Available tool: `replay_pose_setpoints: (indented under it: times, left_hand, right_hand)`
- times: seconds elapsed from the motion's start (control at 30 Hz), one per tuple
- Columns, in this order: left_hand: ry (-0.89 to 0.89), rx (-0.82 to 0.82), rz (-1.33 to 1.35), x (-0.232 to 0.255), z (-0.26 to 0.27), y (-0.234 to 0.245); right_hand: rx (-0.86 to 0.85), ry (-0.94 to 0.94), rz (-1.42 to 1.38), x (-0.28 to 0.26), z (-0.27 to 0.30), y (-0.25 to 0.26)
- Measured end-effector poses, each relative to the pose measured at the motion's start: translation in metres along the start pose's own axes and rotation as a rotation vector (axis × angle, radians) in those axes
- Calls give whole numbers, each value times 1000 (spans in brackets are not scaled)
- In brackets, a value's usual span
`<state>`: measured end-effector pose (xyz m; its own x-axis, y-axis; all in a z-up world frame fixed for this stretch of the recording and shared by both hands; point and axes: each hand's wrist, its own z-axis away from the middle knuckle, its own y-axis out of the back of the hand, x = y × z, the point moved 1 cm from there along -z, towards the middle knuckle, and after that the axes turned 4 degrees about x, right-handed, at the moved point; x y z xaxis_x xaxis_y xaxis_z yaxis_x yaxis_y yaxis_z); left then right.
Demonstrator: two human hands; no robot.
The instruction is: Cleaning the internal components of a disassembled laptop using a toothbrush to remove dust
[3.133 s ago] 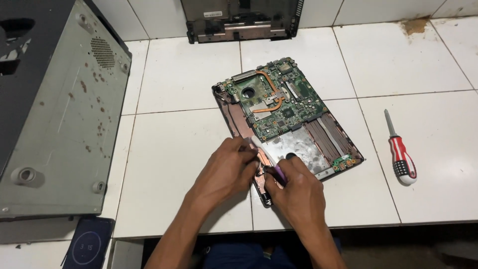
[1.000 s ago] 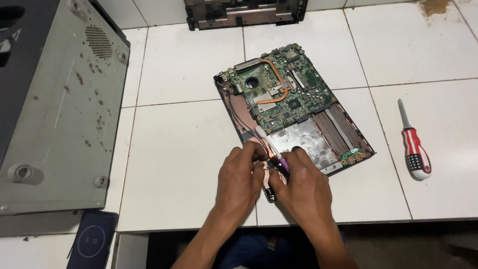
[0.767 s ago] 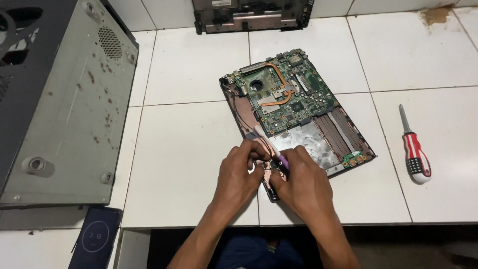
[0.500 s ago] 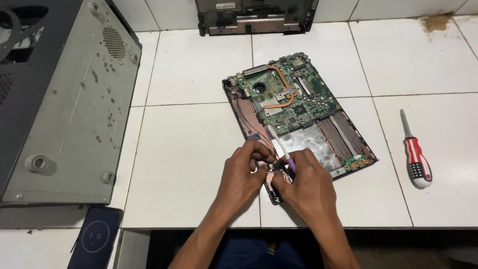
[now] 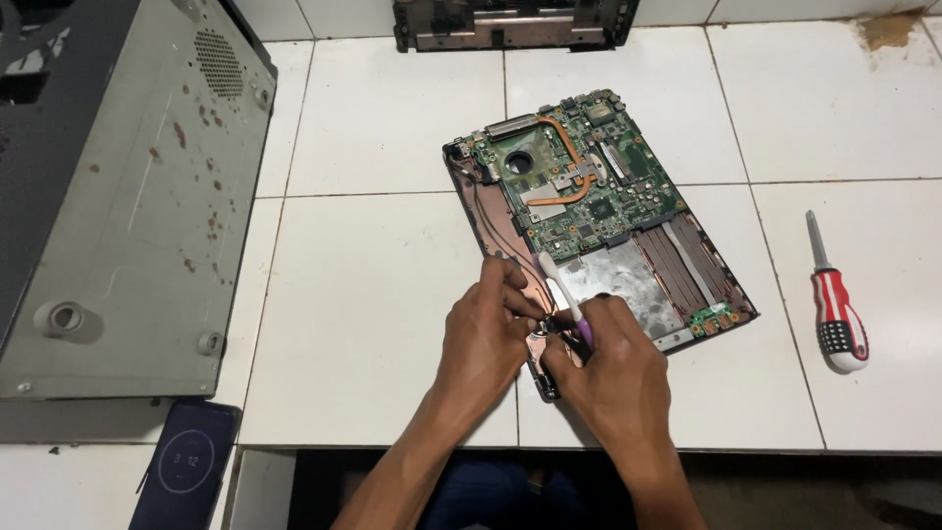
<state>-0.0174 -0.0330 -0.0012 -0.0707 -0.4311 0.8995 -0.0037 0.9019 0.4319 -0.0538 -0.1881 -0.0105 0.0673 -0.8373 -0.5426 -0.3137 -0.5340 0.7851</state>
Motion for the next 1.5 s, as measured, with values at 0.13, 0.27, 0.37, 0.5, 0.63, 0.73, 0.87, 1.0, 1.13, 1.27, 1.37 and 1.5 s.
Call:
replay_pose_setpoints:
  times: [0.13, 0.27, 0.37, 0.5, 0.63, 0.73, 0.87, 1.0, 1.13, 1.27, 1.37, 1.5]
  left_hand:
    - [-27, 9, -67, 1, 1, -3]
    - [-32, -4, -74, 6, -1, 1]
    - [37, -8, -89, 13, -4, 2]
    - [53, 3, -133, 11, -2, -1]
    - [188, -47, -62, 21, 4, 7]
    - [113, -84, -29, 20, 2, 6]
    - [83, -184, -176, 21, -11, 0]
    - [-9, -116, -133, 13, -17, -1]
    - [183, -228, 146, 16, -17, 14]
    - [82, -247, 12, 21, -14, 22]
    - [37, -285, 5, 20, -16, 27]
    - [-31, -186, 11, 27, -17, 37]
  right_hand:
    - [-51, -31, 24, 3, -3, -1]
    - [-102, 2, -2, 7, -7, 1]
    - [-123, -27, -53, 6, -11, 7]
    - [-163, -118, -45, 6, -12, 7]
    - [-144, -100, -82, 3, -12, 10]
    - [-139, -62, -55, 5, -11, 7]
    - [-99, 1, -30, 4, -7, 8]
    - [-111, -43, -37, 5, -4, 5]
    - [-88, -2, -22, 0, -2, 8]
    - [10, 33, -81, -9, 2, 12]
    - [52, 67, -68, -6, 4, 6]
    - [-28, 4, -51, -6, -1, 3]
